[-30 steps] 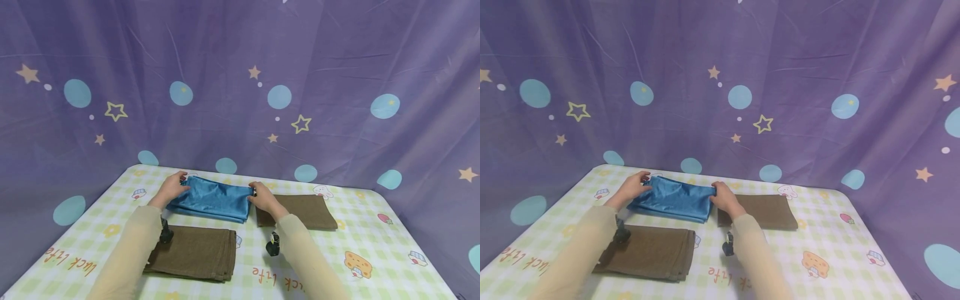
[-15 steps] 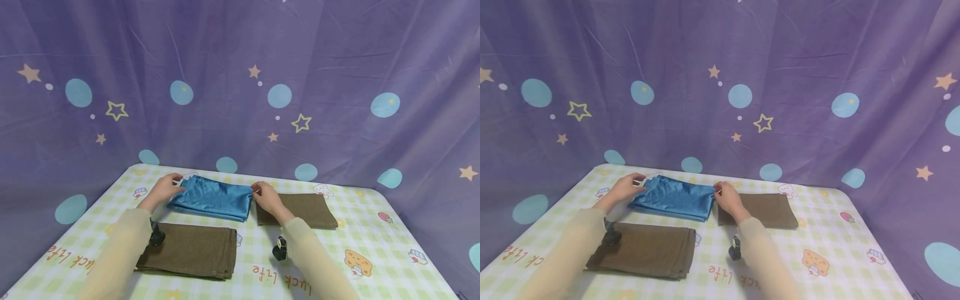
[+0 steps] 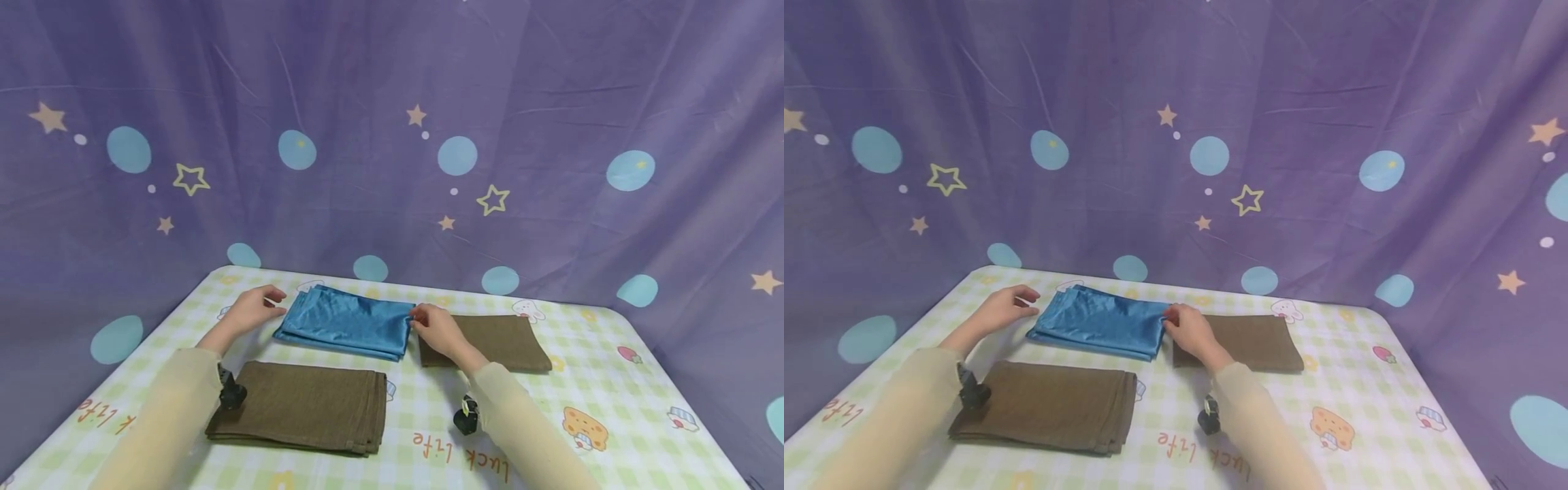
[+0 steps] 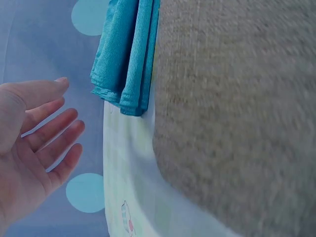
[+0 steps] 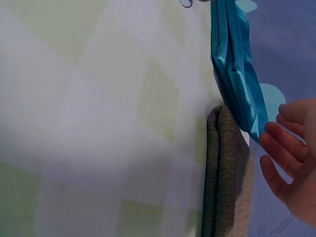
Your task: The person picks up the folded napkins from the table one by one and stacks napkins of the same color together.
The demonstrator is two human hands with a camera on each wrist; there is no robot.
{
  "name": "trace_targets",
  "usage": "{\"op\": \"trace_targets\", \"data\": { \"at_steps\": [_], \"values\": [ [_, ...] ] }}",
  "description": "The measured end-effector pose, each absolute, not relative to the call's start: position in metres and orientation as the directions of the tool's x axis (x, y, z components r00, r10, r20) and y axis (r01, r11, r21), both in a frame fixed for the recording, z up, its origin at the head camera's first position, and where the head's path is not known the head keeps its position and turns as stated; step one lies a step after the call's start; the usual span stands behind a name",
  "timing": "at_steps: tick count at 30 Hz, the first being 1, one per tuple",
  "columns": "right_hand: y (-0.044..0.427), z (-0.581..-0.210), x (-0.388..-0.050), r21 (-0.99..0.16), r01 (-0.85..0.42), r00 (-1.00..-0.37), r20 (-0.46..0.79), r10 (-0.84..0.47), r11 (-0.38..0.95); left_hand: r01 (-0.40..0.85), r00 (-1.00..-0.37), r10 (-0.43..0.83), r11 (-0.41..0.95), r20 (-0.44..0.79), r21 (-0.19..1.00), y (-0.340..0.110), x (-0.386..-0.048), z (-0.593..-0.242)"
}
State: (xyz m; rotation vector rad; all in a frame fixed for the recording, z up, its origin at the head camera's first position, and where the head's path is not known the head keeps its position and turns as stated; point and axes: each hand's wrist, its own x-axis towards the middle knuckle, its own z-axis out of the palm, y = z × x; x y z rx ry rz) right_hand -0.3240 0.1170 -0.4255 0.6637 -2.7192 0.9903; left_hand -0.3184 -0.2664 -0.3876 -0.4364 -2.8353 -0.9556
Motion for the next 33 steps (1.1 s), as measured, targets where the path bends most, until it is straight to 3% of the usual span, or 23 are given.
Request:
{"op": "trace_targets", "data": {
  "at_steps": [33],
  "values": [
    [0.094, -0.423, -0.287, -0.535, -0.612, -0.775, 0.258, -0.576, 0.583, 0.373, -0.916, 0.394, 0.761, 0.079, 0.531, -0.276, -0.280, -0.385]
  ]
}}
